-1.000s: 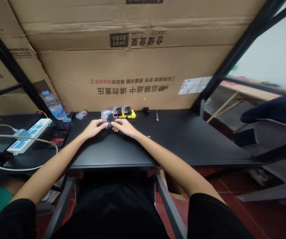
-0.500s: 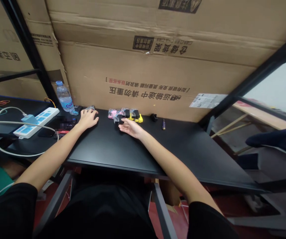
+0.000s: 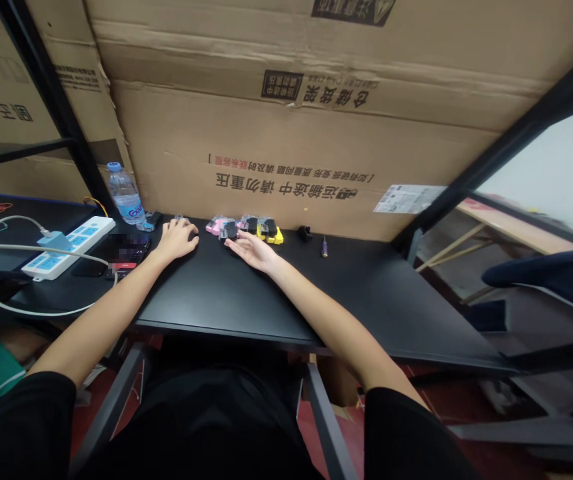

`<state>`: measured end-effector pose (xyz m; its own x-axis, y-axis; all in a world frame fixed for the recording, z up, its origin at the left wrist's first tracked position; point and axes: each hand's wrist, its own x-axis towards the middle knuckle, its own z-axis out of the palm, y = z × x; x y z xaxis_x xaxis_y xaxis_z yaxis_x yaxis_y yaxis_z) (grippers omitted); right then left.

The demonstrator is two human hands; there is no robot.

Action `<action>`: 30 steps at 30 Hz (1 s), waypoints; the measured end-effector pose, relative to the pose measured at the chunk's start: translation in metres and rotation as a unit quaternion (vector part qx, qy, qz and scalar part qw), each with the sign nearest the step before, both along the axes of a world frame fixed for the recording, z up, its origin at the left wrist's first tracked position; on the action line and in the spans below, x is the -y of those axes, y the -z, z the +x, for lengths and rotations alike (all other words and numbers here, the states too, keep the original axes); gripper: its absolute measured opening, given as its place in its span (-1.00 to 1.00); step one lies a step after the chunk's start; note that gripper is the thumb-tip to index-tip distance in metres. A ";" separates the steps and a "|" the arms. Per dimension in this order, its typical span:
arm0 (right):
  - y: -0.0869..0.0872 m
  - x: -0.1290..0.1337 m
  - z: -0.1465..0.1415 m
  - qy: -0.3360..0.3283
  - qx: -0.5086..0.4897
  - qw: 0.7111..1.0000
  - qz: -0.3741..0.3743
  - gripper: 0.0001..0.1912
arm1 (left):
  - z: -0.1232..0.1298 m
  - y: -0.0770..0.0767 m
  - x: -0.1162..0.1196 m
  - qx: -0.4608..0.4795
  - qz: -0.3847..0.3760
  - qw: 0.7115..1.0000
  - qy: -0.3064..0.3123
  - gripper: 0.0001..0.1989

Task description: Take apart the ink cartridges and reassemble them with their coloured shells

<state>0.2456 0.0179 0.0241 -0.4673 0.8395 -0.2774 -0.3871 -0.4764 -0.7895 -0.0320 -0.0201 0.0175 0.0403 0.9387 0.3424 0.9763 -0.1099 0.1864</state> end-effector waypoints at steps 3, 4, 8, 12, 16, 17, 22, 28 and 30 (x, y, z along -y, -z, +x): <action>0.001 -0.003 -0.005 -0.007 0.008 1.000 0.001 -0.94 | 0.006 0.001 -0.001 0.005 -0.009 0.999 0.032 -0.60; 0.002 -0.005 -0.008 -0.007 0.012 1.000 -0.002 -0.94 | 0.008 0.002 -0.002 0.011 -0.011 0.999 0.038 -0.56; 0.002 -0.012 -0.022 0.000 0.028 0.999 -0.017 -0.98 | 0.017 0.006 -0.006 0.034 -0.020 0.998 0.052 -0.39; 0.001 -0.016 -0.033 0.011 0.031 0.999 -0.031 -0.91 | 0.029 0.009 -0.010 0.034 -0.030 0.995 0.090 -0.35; 0.002 -0.018 -0.037 0.052 0.006 0.999 -0.007 -0.92 | 0.036 0.011 -0.012 0.031 -0.039 0.992 0.118 -0.38; 0.003 -0.018 -0.037 0.059 -0.001 0.998 -0.002 -0.94 | 0.036 0.011 -0.013 0.032 -0.040 0.991 0.124 -0.38; 0.004 -0.009 -0.033 0.078 -0.005 0.997 0.000 -0.87 | 0.034 0.006 -0.011 0.039 -0.048 0.990 0.125 -0.36; 0.013 0.019 0.007 0.005 0.067 0.993 0.101 -0.95 | 0.011 -0.005 -0.002 -0.007 -0.022 1.000 0.003 -0.32; 0.009 0.015 0.030 0.014 0.129 0.976 0.176 -0.86 | 0.004 -0.008 0.001 -0.012 -0.028 0.999 -0.023 -0.39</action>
